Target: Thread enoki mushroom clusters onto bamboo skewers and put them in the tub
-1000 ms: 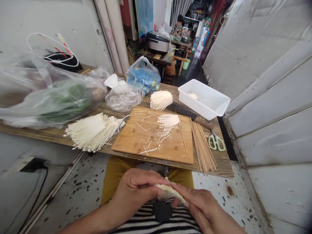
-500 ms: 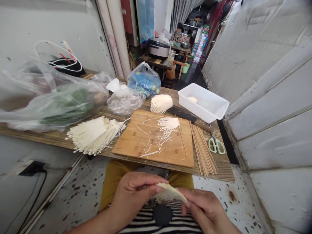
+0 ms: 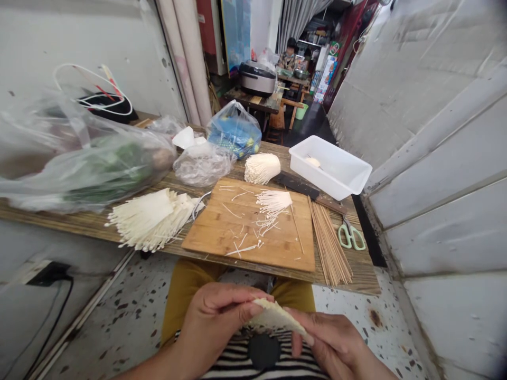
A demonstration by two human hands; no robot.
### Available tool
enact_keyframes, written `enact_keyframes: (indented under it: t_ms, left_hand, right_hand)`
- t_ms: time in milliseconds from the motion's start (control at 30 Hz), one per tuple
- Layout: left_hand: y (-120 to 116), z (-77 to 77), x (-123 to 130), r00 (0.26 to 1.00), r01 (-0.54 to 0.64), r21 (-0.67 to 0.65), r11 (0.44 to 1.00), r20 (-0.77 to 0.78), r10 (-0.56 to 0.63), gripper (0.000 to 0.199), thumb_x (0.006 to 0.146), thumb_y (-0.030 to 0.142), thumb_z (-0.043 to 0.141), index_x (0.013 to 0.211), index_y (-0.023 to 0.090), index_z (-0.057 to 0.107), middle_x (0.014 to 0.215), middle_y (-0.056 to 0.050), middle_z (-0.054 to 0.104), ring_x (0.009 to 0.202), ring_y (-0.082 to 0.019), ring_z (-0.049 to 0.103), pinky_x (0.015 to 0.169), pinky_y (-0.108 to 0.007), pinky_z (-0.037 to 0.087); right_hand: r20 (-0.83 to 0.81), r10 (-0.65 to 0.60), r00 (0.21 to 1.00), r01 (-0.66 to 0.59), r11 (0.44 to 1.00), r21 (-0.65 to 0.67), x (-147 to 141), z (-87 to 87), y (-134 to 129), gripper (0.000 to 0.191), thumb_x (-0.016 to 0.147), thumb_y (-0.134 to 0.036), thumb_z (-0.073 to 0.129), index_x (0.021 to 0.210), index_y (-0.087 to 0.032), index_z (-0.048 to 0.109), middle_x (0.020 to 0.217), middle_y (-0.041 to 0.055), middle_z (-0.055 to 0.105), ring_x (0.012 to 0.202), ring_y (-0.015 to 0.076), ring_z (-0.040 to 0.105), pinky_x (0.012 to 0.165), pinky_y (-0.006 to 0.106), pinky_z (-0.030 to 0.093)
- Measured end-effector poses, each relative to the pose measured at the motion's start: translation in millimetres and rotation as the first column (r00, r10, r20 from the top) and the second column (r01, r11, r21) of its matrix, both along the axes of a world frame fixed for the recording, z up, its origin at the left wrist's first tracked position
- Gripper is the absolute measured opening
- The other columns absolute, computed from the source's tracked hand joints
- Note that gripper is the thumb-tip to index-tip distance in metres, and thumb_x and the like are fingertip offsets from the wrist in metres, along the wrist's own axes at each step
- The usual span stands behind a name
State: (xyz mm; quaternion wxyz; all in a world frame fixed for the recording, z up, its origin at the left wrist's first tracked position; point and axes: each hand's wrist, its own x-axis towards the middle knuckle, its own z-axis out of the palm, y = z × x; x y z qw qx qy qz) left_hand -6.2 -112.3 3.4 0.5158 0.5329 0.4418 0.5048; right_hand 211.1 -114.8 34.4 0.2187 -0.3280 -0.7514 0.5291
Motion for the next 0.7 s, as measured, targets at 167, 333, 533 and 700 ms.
enact_keyframes:
  t_ms: [167, 333, 533, 700]
  left_hand:
    - [-3.5, -4.1, -1.8, 0.999, -0.017, -0.072, 0.997, -0.028, 0.015, 0.008, 0.073, 0.024, 0.07, 0.074, 0.024, 0.078, 0.072, -0.002, 0.076, 0.061, -0.018, 0.071, 0.056, -0.02, 0.057]
    - [-2.9, -5.5, -4.2, 0.999, 0.02, -0.122, 0.992, 0.046, -0.014, 0.009, 0.075, 0.028, 0.069, 0.077, 0.026, 0.078, 0.074, -0.001, 0.076, 0.063, -0.017, 0.071, 0.058, -0.019, 0.056]
    - [-5.5, -8.9, -7.4, 0.994, 0.066, -0.149, 0.987, 0.098, -0.051, 0.013, 0.079, 0.031, 0.066, 0.081, 0.025, 0.077, 0.077, -0.001, 0.077, 0.068, -0.016, 0.071, 0.064, -0.02, 0.056]
    - [-7.4, -14.3, -5.6, 0.974, 0.08, -0.237, 0.968, 0.224, -0.025, 0.017, 0.08, 0.035, 0.065, 0.084, 0.025, 0.077, 0.082, -0.002, 0.077, 0.073, -0.018, 0.071, 0.069, -0.025, 0.056]
  right_hand:
    - [-0.018, -0.028, 0.999, 0.027, 0.995, -0.095, -5.9, 6.9, -0.2, 0.035, 0.09, -0.046, 0.05, 0.119, -0.03, 0.06, 0.07, 0.0005, 0.052, 0.065, 0.014, 0.052, 0.064, 0.023, 0.048]
    - [0.049, -0.018, 0.999, 0.024, 0.993, -0.113, -2.9, 6.2, 0.8, 0.033, 0.096, -0.035, 0.04, 0.122, -0.025, 0.059, 0.072, 0.0018, 0.052, 0.068, 0.013, 0.052, 0.068, 0.022, 0.048]
    - [-0.029, -0.032, 0.999, 0.03, 0.998, -0.059, -7.7, 10.6, 2.9, 0.032, 0.096, -0.033, 0.04, 0.122, -0.03, 0.06, 0.07, 0.0009, 0.053, 0.065, 0.0122, 0.053, 0.066, 0.02, 0.049]
    - [-0.069, -0.084, 0.994, 0.079, 0.994, -0.073, -7.5, 12.0, 1.5, 0.031, 0.095, -0.036, 0.044, 0.118, -0.031, 0.063, 0.07, 0.0014, 0.055, 0.067, 0.0127, 0.055, 0.067, 0.02, 0.049]
